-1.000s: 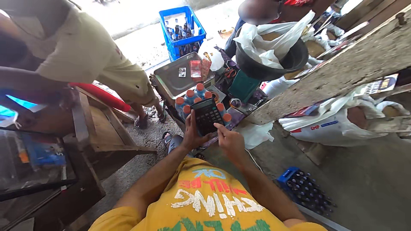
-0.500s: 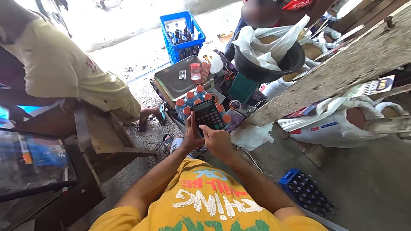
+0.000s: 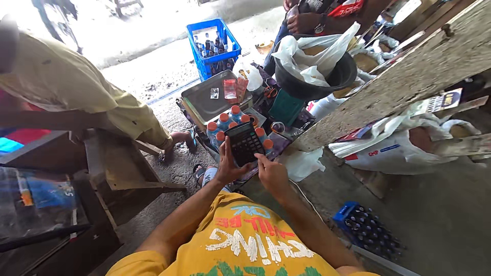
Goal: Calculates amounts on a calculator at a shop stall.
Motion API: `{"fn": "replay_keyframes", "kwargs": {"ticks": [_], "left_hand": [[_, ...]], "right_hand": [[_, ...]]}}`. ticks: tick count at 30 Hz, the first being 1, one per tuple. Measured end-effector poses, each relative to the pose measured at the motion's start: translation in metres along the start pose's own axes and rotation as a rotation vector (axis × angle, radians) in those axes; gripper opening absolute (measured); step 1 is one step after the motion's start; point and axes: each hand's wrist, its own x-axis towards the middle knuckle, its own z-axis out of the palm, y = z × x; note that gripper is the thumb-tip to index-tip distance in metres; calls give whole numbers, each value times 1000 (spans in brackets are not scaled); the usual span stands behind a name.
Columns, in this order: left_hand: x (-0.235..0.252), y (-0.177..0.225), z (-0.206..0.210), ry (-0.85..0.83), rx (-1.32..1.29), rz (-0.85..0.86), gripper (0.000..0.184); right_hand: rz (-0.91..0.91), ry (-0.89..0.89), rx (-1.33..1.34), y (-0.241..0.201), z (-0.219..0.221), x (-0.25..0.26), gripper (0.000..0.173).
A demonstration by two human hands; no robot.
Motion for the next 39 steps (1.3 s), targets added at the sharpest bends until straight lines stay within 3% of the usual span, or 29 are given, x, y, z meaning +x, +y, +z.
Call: {"fn": "replay_keyframes", "kwargs": {"ticks": [7,11,15,22,28,31,35,37,39], "left_hand": [[0,-2,1,7,-11,13,138],[-1,-4,1,11,-24,12,139],[-1,-5,1,4,-28,15,139],[0,-4,-11,-11,-78,87,141],[-24,-3,-27,74,-150,124,101],[-39,-10,-37,188,-181,-8,88],[-55,-45,-51,283,-94,-309,69],[-71,-78,-56,158,109,-448,64],[-92,-105,-63,-191,309,-640,64]], "right_hand": [[98,-81,92,8,-7,-24,34],[250,-362,78,24,8,-39,34],[255,-616,94,50,33,-58,34],[314,-778,67,73,52,-73,34],[360,-775,94,84,48,-69,36],[372,-763,97,92,48,-70,36],[399,-792,77,99,49,-68,41],[398,-824,64,99,49,-66,41],[406,-847,61,100,50,-65,40]]}}
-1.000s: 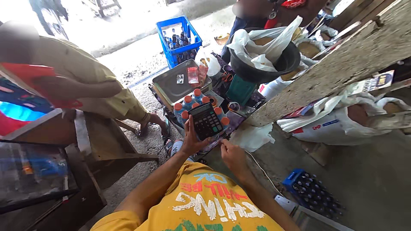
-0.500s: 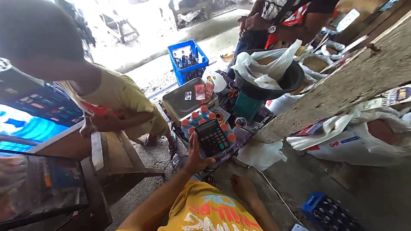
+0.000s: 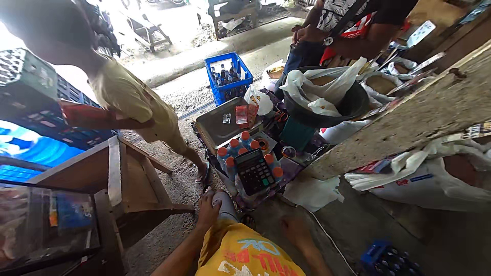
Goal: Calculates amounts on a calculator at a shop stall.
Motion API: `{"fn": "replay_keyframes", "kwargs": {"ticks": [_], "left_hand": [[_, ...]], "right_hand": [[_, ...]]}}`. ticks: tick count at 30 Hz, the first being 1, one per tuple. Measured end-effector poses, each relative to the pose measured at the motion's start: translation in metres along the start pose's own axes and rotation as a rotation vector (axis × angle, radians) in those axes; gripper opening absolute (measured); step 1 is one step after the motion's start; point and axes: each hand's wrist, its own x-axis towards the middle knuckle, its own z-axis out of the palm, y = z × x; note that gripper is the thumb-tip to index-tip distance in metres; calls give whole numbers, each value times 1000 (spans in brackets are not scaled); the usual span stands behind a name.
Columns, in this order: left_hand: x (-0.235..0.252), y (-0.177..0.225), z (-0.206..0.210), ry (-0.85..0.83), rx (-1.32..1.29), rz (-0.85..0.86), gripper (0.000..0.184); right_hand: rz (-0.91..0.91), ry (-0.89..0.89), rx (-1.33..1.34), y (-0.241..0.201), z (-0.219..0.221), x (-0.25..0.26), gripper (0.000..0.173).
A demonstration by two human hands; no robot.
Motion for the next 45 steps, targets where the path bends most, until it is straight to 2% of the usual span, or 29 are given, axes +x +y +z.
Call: {"fn": "replay_keyframes", "kwargs": {"ticks": [2,3,6,10,15,33,37,41,43,45], "left_hand": [[-5,-33,13,-315,126,-170,76],[-9,-49,21,-381,66,-233,81],[-14,-70,29,-367,-222,-324,90],[-6,-70,32,-404,-160,-313,95],[0,-75,32,-413,-228,-289,94],[-15,-89,31,-350,-233,-299,92],[-28,-97,29,-328,-208,-307,92],[-46,-104,32,-306,-245,-329,88],[-61,-101,25,-269,-215,-358,86],[-79,-85,11,-194,-179,-367,82]], "right_hand": [[-1,-33,-8,0,-1,3,41],[-8,-43,-9,0,-2,4,42],[-38,-20,8,-6,-6,4,43],[-70,-4,23,-9,-9,0,42],[-160,-49,-17,-7,-3,9,42],[-213,-139,24,-7,11,22,47],[-152,-105,37,10,46,62,44],[-12,-237,22,70,111,100,44],[79,-320,170,102,146,103,41],[305,-392,392,132,175,112,39]]}}
